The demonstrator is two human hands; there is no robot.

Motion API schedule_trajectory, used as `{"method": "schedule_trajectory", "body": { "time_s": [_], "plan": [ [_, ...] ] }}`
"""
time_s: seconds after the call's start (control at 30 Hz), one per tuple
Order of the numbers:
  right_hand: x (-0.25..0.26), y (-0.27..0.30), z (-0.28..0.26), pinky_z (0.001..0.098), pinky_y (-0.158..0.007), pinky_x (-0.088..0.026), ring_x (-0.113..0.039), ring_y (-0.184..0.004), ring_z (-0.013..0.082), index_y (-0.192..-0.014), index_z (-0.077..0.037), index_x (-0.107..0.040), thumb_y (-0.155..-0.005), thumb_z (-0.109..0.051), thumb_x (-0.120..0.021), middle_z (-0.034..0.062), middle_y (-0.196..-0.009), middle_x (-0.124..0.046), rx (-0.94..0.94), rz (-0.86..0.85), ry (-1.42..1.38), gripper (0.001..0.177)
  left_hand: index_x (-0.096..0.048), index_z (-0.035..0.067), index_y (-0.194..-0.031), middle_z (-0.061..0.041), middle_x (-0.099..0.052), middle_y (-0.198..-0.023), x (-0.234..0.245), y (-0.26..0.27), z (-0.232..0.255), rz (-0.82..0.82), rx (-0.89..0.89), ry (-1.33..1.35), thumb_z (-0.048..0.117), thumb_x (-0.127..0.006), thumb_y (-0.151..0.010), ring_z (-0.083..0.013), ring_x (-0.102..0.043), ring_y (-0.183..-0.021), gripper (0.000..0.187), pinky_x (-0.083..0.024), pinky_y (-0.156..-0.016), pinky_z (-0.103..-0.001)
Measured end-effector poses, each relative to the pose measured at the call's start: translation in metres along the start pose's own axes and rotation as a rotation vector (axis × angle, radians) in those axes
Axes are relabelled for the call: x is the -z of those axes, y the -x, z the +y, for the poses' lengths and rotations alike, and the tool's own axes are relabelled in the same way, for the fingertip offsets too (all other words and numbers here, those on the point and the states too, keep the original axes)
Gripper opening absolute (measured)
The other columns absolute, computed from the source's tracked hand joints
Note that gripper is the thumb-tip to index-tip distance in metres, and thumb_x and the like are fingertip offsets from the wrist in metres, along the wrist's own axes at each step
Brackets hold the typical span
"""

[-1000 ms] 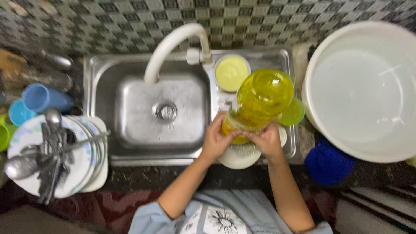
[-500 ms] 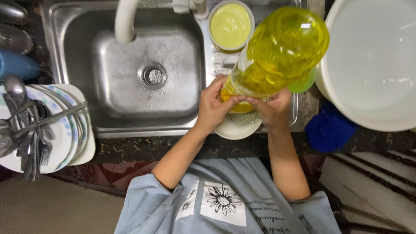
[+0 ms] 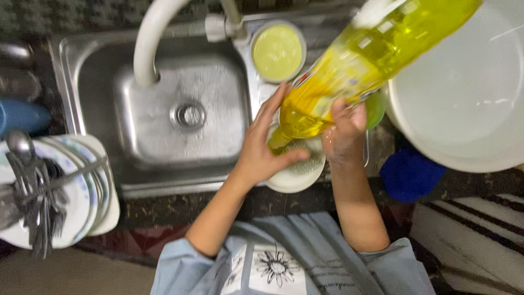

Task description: The person washes dishes by hand at a kitchen sink. They scrub plates, spoons, and forks in soapy water, stack the cleaned items on a plate, rinse the sink, then apply dish soap and scrub cups and glasses one at a time, placing cleaned cups on the drying rack.

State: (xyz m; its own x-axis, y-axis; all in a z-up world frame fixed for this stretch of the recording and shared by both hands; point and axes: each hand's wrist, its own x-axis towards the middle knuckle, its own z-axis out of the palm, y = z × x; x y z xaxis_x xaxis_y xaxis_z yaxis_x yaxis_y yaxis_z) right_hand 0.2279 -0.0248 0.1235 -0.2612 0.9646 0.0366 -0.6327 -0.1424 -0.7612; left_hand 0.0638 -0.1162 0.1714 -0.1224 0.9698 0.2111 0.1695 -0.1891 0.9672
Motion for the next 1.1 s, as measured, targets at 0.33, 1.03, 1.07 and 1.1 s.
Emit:
{"method": "schedule_trajectory", "body": {
  "time_s": [0.33, 1.03, 1.07, 1.1],
  "plan": [
    [-0.042, -0.075, 0.008, 0.0471, -0.123, -0.039, -0.053, -0.137, 0.0291, -0.154, -0.005, -0.043, -0.114, -0.038, -0.046, 0.0142, -0.15, -0.052, -0.239, 0.062, -0.716, 0.052, -0.058, 0.012, -0.142, -0.012, -0.051, -0.159, -0.001, -0.086, -0.011, 0.141, -0.319, -0.135, 0.004, -0.074, -0.091, -0.0281, -0.045, -0.155, 0.054, -0.033, -0.133, -0.039],
    [-0.028, -0.049, -0.038, 0.0467, -0.133, -0.012, -0.016, -0.162, 0.0349, -0.162, 0.012, -0.01, -0.105, -0.043, -0.051, 0.025, -0.172, -0.016, -0.205, 0.194, -0.337, 0.089, -0.031, 0.012, -0.159, -0.012, -0.039, -0.164, -0.052, -0.193, -0.065, -0.054, -0.198, -0.21, 0.014, -0.083, -0.095, -0.0322, -0.04, -0.156, 0.082, -0.038, -0.13, -0.037],
    [-0.027, -0.045, -0.039, 0.0472, -0.134, -0.011, -0.015, -0.163, 0.0353, -0.162, 0.012, -0.01, -0.106, -0.042, -0.051, 0.0256, -0.173, -0.016, -0.214, 0.201, -0.332, 0.088, -0.027, 0.011, -0.161, -0.013, -0.035, -0.166, -0.051, -0.189, -0.065, -0.057, -0.19, -0.207, 0.015, -0.085, -0.096, -0.0326, -0.038, -0.157, 0.087, -0.036, -0.131, -0.038],
    [-0.026, -0.04, -0.041, 0.0489, -0.134, -0.012, -0.016, -0.163, 0.0352, -0.162, 0.011, -0.01, -0.105, -0.04, -0.053, 0.0249, -0.172, -0.017, -0.193, 0.189, -0.249, 0.087, -0.022, 0.01, -0.162, -0.014, -0.031, -0.167, -0.048, -0.185, -0.065, -0.066, -0.188, -0.194, 0.017, -0.086, -0.096, -0.0337, -0.034, -0.158, 0.092, -0.033, -0.132, -0.039]
  ]
}}
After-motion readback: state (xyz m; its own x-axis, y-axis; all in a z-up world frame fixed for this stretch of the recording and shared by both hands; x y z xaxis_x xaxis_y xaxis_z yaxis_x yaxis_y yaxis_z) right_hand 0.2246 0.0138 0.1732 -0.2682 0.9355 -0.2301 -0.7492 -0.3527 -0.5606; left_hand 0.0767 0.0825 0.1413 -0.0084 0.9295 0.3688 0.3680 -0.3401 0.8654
